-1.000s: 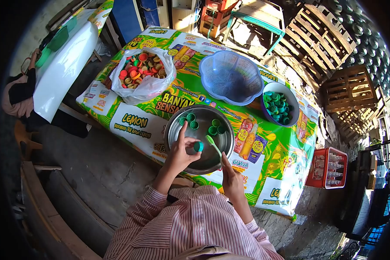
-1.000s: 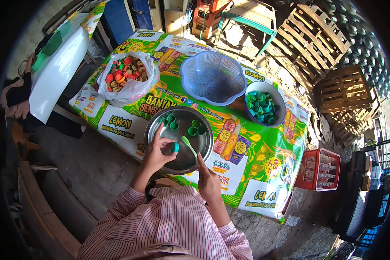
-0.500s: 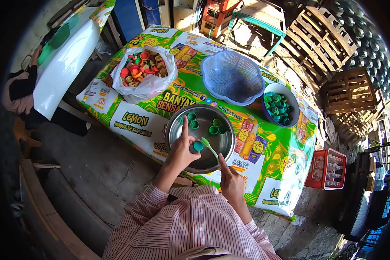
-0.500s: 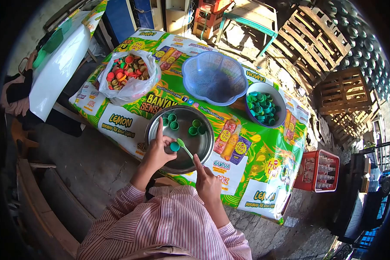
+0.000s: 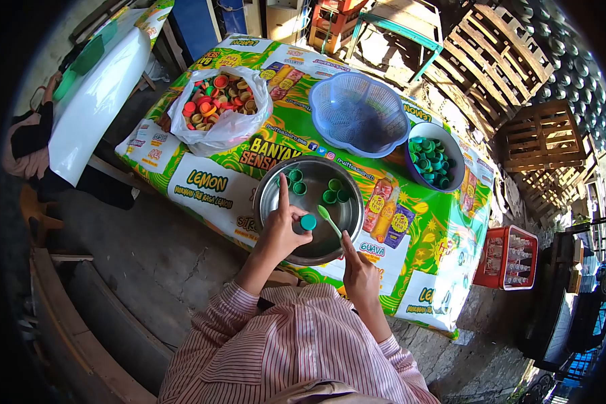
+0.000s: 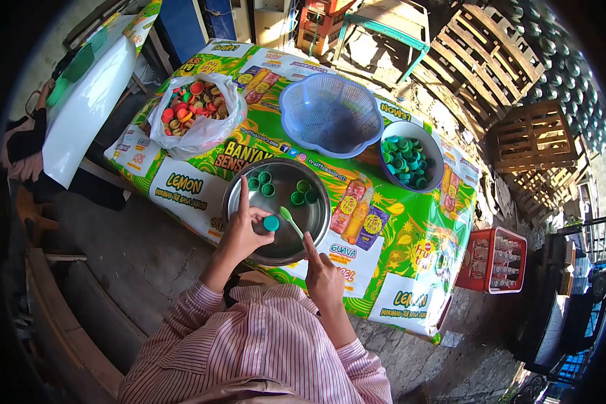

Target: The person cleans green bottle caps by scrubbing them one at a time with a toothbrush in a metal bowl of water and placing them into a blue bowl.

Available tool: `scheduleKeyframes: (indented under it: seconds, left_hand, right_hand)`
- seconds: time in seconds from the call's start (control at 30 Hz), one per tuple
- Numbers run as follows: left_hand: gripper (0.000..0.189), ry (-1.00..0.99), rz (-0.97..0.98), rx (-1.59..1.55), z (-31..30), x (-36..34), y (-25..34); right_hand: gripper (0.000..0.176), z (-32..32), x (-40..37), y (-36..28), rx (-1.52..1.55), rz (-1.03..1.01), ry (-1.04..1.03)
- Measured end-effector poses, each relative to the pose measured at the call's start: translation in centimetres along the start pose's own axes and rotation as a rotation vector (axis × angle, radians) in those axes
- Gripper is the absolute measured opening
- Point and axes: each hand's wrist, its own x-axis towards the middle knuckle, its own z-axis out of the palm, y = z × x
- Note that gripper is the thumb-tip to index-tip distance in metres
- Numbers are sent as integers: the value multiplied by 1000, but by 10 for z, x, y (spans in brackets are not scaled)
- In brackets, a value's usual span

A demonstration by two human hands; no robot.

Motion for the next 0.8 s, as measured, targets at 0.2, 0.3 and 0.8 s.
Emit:
scheduleKeyframes:
  seconds: [0.2,0.3,0.8]
  left_hand:
    - [115,-2,9,-43,-1,1,-1]
    - [114,-17,19,-47,0,1,-6]
    - [34,-256,-342,-992,0,0,-32]
  right_hand:
    - [55,-2,-1,-1,23,-5,-55]
    - [56,-7,1,0,65,20,28]
    - [49,-20,2,-6,213,100,-17]
